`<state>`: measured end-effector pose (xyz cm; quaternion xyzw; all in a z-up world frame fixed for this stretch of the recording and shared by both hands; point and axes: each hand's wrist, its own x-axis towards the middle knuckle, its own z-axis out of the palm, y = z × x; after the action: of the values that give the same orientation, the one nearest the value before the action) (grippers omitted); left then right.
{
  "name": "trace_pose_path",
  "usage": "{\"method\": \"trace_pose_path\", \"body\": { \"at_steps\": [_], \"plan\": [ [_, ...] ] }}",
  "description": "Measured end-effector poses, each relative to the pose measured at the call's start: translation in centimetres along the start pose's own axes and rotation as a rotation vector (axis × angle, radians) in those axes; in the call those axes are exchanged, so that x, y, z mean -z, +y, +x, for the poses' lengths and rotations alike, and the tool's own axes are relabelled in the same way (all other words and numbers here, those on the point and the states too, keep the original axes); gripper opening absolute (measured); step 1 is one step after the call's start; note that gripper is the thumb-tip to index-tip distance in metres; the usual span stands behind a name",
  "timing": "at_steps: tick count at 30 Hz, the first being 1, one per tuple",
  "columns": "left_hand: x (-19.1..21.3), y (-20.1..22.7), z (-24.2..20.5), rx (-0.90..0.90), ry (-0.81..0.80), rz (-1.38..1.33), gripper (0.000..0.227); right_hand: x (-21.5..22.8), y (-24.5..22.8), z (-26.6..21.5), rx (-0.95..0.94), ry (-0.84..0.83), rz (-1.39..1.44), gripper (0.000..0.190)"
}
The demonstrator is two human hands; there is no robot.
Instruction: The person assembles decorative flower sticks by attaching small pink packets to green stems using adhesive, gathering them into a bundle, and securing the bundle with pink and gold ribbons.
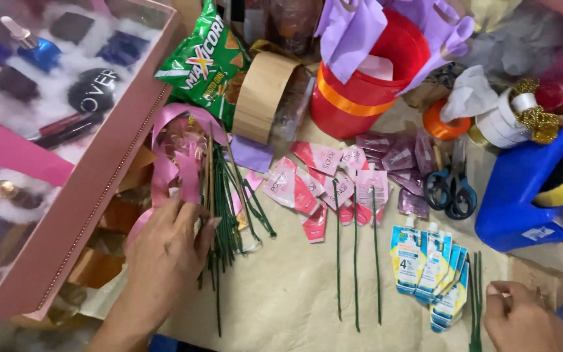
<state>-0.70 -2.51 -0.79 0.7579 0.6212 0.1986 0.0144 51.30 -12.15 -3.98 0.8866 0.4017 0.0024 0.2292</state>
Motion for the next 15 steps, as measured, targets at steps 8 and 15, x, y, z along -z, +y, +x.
{"method": "trace_pose_path", "body": {
  "at_steps": [8,15],
  "plan": [
    [-2.2,0.6,-4.0,-0.009,-0.079,0.049,0.059,12.9,-14.0,-7.8,0.782,0.205,0.343,0.037],
    [-2.6,0.3,-4.0,0.131,-0.213,0.017,0.065,14.5,-27.2,-12.5,1.561,0.335,0.459,0.058]
  ]
}}
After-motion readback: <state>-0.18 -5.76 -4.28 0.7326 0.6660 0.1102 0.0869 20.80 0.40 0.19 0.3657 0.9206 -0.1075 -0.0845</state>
